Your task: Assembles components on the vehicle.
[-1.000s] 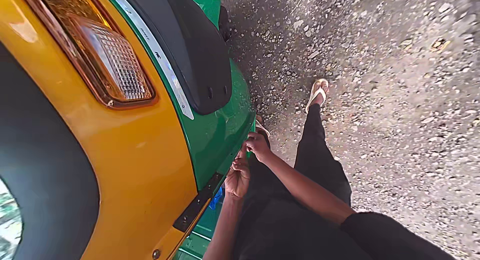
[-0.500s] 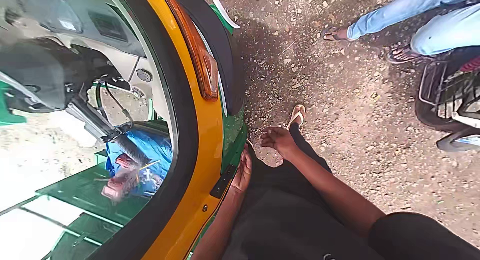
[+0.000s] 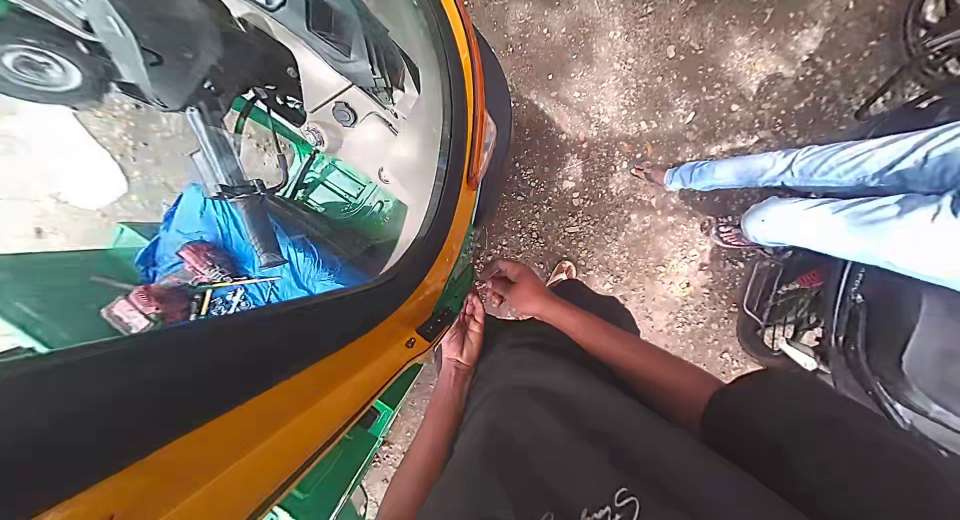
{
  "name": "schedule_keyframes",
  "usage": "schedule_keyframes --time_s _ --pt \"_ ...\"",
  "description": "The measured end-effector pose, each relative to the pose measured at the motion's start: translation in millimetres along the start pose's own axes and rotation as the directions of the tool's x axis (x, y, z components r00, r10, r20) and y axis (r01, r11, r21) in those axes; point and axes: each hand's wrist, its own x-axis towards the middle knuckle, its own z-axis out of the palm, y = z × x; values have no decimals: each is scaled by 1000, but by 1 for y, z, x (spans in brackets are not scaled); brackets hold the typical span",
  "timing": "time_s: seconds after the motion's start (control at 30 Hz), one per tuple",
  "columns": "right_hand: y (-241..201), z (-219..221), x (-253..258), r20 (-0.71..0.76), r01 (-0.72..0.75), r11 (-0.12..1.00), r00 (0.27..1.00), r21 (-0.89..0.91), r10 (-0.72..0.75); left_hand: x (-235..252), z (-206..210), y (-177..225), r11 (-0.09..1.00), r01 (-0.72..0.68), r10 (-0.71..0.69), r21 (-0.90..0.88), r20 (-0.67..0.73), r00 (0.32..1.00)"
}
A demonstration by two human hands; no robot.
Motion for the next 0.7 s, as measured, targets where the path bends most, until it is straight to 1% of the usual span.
schedule_keyframes --time_s 0.1,0.17,0.3,0.43,0.53,0.63,0.7 --pt "-11 2 5 -17 7 1000 1000 12 -7 2 4 -8 997 -72 72 1 -36 997" --pt "-16 6 9 -8 -8 1000 1000 -2 8 1 5 -9 995 -94 95 30 -50 994" --pt "-23 18 20 0 -25 998 1000 -56 25 3 4 -10 995 -81 82 49 -10 997" --pt "-21 24 28 -2 -20 999 1000 -49 20 4 4 -7 998 -50 49 40 9 999" --pt "-20 24 30 1 -94 994 996 -59 94 3 5 -5 997 6 -4 77 -33 999" --pt "-18 28 35 4 -124 972 992 -198 127 0 9 -4 994 23 -13 110 -96 995" --pt "-22 29 40 26 -114 941 991 -318 129 0 14 -4 990 -15 36 139 -156 987"
